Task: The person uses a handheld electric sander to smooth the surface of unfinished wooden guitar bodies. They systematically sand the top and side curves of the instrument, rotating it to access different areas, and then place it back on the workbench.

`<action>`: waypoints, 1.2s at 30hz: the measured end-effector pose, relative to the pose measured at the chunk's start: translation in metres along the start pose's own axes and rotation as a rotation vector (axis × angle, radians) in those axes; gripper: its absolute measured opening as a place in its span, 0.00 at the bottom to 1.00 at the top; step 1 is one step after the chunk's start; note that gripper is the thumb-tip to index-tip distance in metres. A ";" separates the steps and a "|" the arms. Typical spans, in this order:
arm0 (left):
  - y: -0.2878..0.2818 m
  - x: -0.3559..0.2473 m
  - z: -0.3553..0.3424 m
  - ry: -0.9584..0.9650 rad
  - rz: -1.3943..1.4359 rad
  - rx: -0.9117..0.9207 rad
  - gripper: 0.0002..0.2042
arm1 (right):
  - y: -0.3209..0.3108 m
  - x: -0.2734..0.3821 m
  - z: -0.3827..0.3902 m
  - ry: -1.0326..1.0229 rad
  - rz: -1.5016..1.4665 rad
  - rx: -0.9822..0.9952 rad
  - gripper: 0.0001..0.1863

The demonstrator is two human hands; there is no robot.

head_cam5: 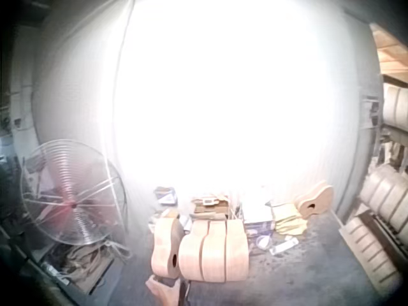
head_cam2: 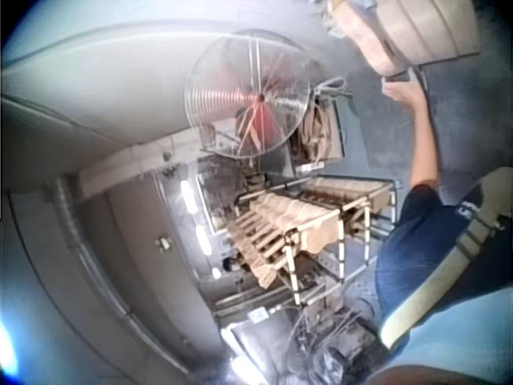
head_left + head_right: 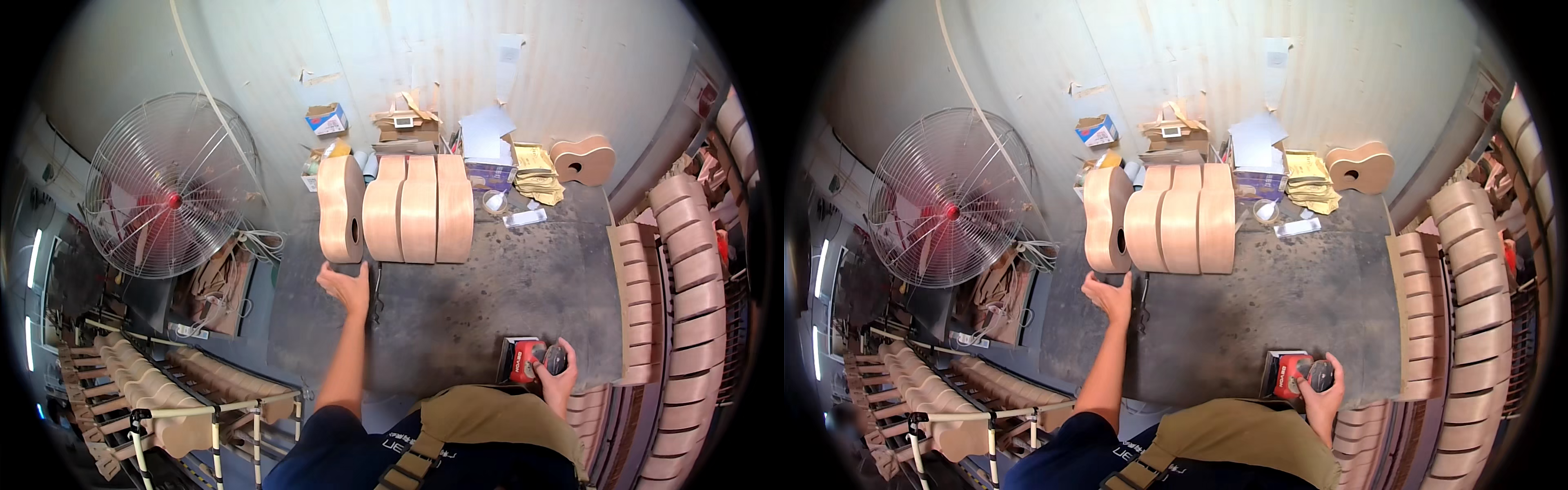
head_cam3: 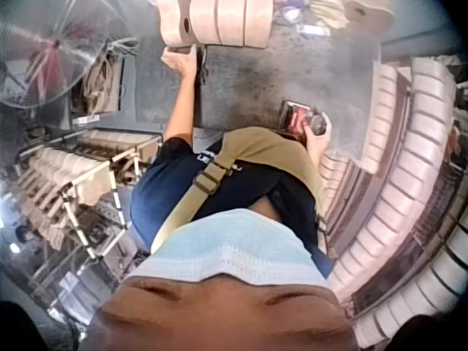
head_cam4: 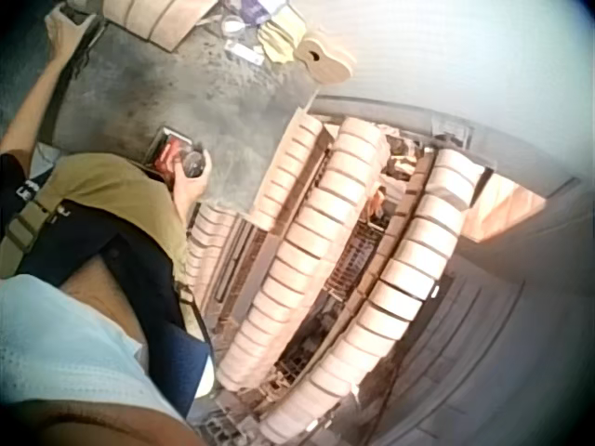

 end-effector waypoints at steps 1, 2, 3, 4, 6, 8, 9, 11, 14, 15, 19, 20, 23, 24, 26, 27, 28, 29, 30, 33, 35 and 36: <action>0.003 -0.010 -0.010 -0.040 -0.023 0.000 0.49 | 0.001 0.006 0.000 0.057 -0.031 0.002 0.40; 0.007 -0.015 -0.019 -0.079 -0.046 -0.003 0.50 | 0.001 0.010 0.000 0.114 -0.064 0.005 0.40; 0.014 -0.015 -0.026 -0.112 -0.072 -0.016 0.52 | 0.001 0.007 0.000 0.165 -0.094 0.015 0.39; 0.022 -0.012 -0.034 -0.140 -0.007 0.014 0.50 | 0.001 0.004 -0.002 0.215 -0.125 0.025 0.39; 0.032 -0.002 -0.050 -0.194 0.118 0.072 0.48 | -0.002 0.001 -0.003 0.280 -0.184 0.031 0.38; 0.031 0.019 -0.063 -0.186 0.059 0.042 0.41 | -0.003 0.007 -0.007 0.307 -0.235 0.024 0.37; 0.027 0.024 -0.068 -0.189 0.083 0.011 0.39 | -0.004 0.007 -0.010 0.339 -0.284 0.058 0.35; 0.009 0.032 -0.085 -0.166 0.110 -0.083 0.36 | -0.012 0.002 -0.018 0.415 -0.379 0.106 0.32; -0.061 0.037 -0.116 -0.112 0.133 -0.231 0.29 | -0.017 0.007 -0.028 0.562 -0.629 0.183 0.30; -0.090 0.049 -0.130 -0.121 0.072 -0.247 0.27 | -0.020 -0.017 -0.033 0.607 -0.733 0.232 0.30; -0.215 0.044 -0.141 -0.284 0.415 -0.029 0.20 | -0.021 -0.056 -0.052 0.753 -0.907 0.159 0.29; -0.236 0.049 -0.138 -0.341 0.541 0.056 0.19 | -0.015 -0.043 -0.053 0.735 -1.049 0.307 0.28; -0.273 0.012 -0.109 -0.344 0.649 0.315 0.17 | -0.012 -0.056 -0.054 0.886 -1.190 0.523 0.29; -0.274 -0.010 -0.095 -0.380 0.598 0.402 0.20 | -0.011 -0.051 -0.054 0.964 -1.267 0.569 0.29; -0.263 -0.046 -0.066 -0.359 0.568 0.551 0.23 | -0.011 -0.040 -0.053 1.081 -1.361 0.614 0.30; -0.251 -0.056 -0.053 -0.385 0.598 0.619 0.26 | -0.010 -0.038 -0.052 1.122 -1.381 0.614 0.30; -0.237 -0.079 -0.036 -0.367 0.617 0.702 0.27 | -0.012 -0.037 -0.051 1.160 -1.400 0.602 0.30; -0.224 -0.099 -0.022 -0.363 0.603 0.790 0.28 | -0.013 -0.036 -0.051 1.200 -1.424 0.595 0.30; -0.211 -0.126 -0.006 -0.338 0.591 0.869 0.30 | -0.015 -0.036 -0.052 1.233 -1.445 0.588 0.31; -0.173 -0.190 0.042 -0.135 0.503 1.042 0.32 | -0.038 -0.089 -0.053 0.545 -0.807 0.476 0.28; -0.155 -0.225 0.076 0.108 0.459 1.151 0.32 | -0.058 -0.086 -0.053 -0.029 -0.340 0.319 0.28; -0.155 -0.238 0.089 0.169 0.444 1.139 0.33 | -0.066 -0.038 -0.051 -0.263 -0.223 0.259 0.29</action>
Point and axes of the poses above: each hand's wrist, its own z-axis away from the middle knuckle, its own y-axis out of the palm, x = y × z, the point moved 3 cm from there along -z, towards the middle knuckle, and after that the axes turned 15 degrees about -x, right-handed, at the moved point
